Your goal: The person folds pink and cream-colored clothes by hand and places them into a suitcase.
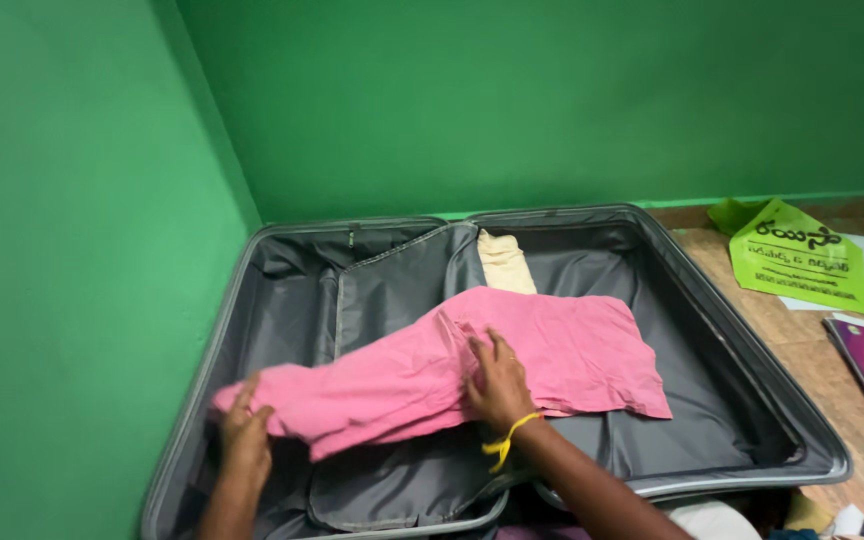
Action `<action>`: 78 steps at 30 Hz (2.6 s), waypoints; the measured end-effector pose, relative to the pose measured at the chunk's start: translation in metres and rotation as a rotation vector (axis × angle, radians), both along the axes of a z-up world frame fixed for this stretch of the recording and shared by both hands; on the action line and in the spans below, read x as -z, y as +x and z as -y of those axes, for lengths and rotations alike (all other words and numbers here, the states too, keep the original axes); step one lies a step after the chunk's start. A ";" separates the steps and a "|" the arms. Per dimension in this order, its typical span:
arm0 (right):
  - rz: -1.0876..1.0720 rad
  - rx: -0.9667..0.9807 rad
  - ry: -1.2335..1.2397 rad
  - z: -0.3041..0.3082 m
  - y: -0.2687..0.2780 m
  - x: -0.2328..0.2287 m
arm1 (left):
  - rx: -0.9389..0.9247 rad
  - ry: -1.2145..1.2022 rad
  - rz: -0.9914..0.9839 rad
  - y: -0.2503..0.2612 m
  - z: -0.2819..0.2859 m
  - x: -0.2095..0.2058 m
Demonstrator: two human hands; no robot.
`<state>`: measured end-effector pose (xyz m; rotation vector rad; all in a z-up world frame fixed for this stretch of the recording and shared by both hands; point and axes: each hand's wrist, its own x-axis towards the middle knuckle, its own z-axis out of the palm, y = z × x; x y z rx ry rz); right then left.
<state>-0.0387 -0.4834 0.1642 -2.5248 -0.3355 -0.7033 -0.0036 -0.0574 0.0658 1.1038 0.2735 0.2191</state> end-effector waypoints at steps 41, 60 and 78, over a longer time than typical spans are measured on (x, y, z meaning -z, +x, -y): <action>0.009 -0.501 2.130 0.156 0.039 0.002 | -0.135 0.375 -0.056 -0.004 -0.041 -0.100; -0.204 0.144 2.284 0.328 0.083 0.169 | -0.122 0.327 -0.214 -0.009 -0.062 -0.005; -0.276 0.304 2.192 0.360 0.025 0.159 | -0.002 0.289 -0.089 0.023 -0.023 0.039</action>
